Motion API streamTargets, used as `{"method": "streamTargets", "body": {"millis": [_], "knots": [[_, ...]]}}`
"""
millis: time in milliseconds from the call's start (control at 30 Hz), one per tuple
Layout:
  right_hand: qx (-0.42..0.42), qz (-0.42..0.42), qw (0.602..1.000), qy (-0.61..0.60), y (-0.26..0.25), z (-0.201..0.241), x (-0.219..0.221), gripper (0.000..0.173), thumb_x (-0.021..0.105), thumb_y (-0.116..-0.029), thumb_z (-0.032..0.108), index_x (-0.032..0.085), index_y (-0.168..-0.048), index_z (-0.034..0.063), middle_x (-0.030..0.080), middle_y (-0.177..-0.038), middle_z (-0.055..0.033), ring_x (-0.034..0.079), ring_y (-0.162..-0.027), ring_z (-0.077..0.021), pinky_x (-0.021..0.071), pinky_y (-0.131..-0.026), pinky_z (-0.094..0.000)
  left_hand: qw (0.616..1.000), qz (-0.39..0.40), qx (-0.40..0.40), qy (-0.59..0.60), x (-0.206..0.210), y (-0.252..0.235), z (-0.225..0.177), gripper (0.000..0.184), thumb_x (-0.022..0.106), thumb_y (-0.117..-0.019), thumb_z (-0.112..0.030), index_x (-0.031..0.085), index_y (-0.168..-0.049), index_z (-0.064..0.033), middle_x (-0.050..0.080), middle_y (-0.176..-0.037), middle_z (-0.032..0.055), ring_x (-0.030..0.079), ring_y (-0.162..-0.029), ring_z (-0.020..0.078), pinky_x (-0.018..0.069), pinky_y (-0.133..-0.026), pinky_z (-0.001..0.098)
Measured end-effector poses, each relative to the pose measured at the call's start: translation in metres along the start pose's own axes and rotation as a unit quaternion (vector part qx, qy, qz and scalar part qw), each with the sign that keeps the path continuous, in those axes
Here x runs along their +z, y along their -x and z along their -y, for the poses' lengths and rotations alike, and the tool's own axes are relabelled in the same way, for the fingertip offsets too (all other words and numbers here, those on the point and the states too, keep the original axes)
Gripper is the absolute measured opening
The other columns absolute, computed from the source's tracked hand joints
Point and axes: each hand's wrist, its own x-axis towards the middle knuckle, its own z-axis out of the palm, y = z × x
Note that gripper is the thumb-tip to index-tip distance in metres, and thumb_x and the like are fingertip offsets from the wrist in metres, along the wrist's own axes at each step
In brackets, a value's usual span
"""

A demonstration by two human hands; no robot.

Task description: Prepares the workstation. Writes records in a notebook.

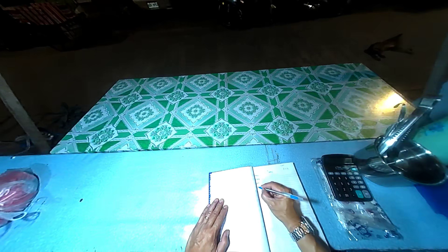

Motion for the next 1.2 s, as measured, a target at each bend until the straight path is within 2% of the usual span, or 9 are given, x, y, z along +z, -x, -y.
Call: {"method": "streamTargets", "body": {"millis": [267,667,1000,1200], "knots": [[-0.003,-0.010,1.000,-0.023,0.0001,-0.0020,0.0040,0.012,0.066,-0.0824,0.014,0.077,-0.084,0.0081,0.066,-0.067,0.0057,0.053,-0.056,0.0042,0.0446,-0.053,-0.0139,1.000,-0.002,0.001,0.003,0.0001,0.0000,0.0001,0.059,0.039,-0.1017,-0.045,0.057,-0.146,-0.0106,0.053,-0.154,0.0103,0.041,-0.149,0.0264,0.0302,-0.123,0.0463],[-0.015,-0.020,1.000,-0.014,0.0013,-0.0089,0.0049,0.012,0.066,-0.0819,0.018,0.076,-0.081,0.0111,0.065,-0.067,0.0074,0.054,-0.056,0.0043,0.0455,-0.053,-0.0148,1.000,-0.005,-0.001,0.002,0.0009,0.0008,-0.0006,0.059,0.039,-0.1012,-0.045,0.057,-0.145,-0.0109,0.053,-0.154,0.0093,0.041,-0.149,0.0254,0.0295,-0.124,0.0452],[-0.013,-0.033,0.999,-0.038,-0.0006,-0.0044,0.0050,0.011,0.066,-0.0814,0.014,0.076,-0.082,0.0084,0.065,-0.066,0.0060,0.053,-0.055,0.0048,0.0452,-0.052,-0.0135,1.000,-0.001,0.003,0.000,-0.0009,-0.0005,0.0000,0.059,0.039,-0.1010,-0.045,0.057,-0.146,-0.0102,0.052,-0.154,0.0099,0.041,-0.149,0.0258,0.0293,-0.124,0.0450],[-0.017,-0.031,0.999,-0.006,0.0002,-0.0057,0.0055,0.012,0.066,-0.0802,0.016,0.076,-0.080,0.0099,0.066,-0.067,0.0059,0.054,-0.056,0.0037,0.0459,-0.053,-0.0151,1.000,-0.002,-0.001,-0.004,-0.0016,-0.0001,-0.0014,0.059,0.039,-0.1015,-0.045,0.057,-0.146,-0.0111,0.052,-0.154,0.0089,0.041,-0.149,0.0253,0.0296,-0.124,0.0454]]}}
